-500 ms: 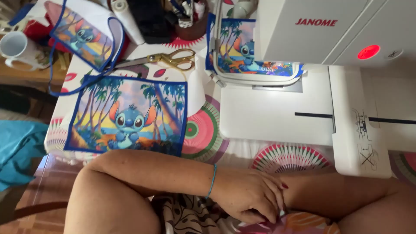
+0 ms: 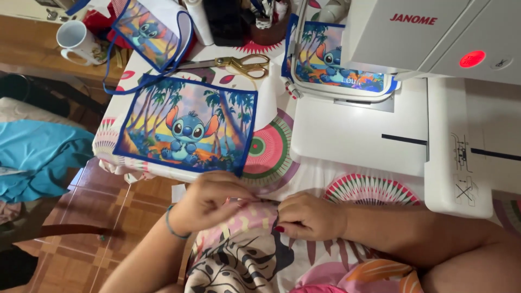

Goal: Trimming excess fabric from around a circular patch using scissors

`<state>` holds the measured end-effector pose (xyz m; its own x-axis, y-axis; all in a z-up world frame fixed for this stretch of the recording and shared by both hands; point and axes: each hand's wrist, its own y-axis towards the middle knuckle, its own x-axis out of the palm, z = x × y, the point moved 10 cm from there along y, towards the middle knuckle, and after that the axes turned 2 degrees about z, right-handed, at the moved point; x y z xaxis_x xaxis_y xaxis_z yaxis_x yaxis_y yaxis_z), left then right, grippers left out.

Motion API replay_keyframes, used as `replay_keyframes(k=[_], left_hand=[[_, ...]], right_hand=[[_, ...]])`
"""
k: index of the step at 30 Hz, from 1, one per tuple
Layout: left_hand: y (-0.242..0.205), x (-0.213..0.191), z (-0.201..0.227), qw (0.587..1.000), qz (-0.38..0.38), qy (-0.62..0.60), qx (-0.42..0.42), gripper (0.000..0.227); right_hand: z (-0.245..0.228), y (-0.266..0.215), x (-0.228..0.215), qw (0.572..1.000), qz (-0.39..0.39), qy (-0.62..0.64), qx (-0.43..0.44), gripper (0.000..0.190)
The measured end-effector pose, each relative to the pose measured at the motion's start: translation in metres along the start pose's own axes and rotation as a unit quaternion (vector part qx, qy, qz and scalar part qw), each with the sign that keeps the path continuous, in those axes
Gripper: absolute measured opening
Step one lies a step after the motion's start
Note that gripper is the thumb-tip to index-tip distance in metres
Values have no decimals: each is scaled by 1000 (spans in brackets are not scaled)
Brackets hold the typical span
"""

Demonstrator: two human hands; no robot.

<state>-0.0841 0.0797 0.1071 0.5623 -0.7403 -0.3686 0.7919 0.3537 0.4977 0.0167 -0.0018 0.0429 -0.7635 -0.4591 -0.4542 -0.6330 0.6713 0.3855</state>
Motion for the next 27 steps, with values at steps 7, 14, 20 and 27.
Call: replay_keyframes(k=[7, 14, 20, 27], left_hand=[[49, -7, -7, 997, -30, -11, 65, 29], [91, 10, -6, 980, -159, 9, 119, 28], [13, -25, -23, 997, -74, -10, 24, 28], [-143, -67, -50, 980, 22, 133, -148, 32]], right_hand=[[0, 1, -19, 998, 59, -2, 19, 48], [-4, 8, -37, 993, 90, 38, 66, 49], [-3, 5, -21, 996, 45, 23, 77, 47], [37, -38, 0, 971, 61, -230, 36, 28]])
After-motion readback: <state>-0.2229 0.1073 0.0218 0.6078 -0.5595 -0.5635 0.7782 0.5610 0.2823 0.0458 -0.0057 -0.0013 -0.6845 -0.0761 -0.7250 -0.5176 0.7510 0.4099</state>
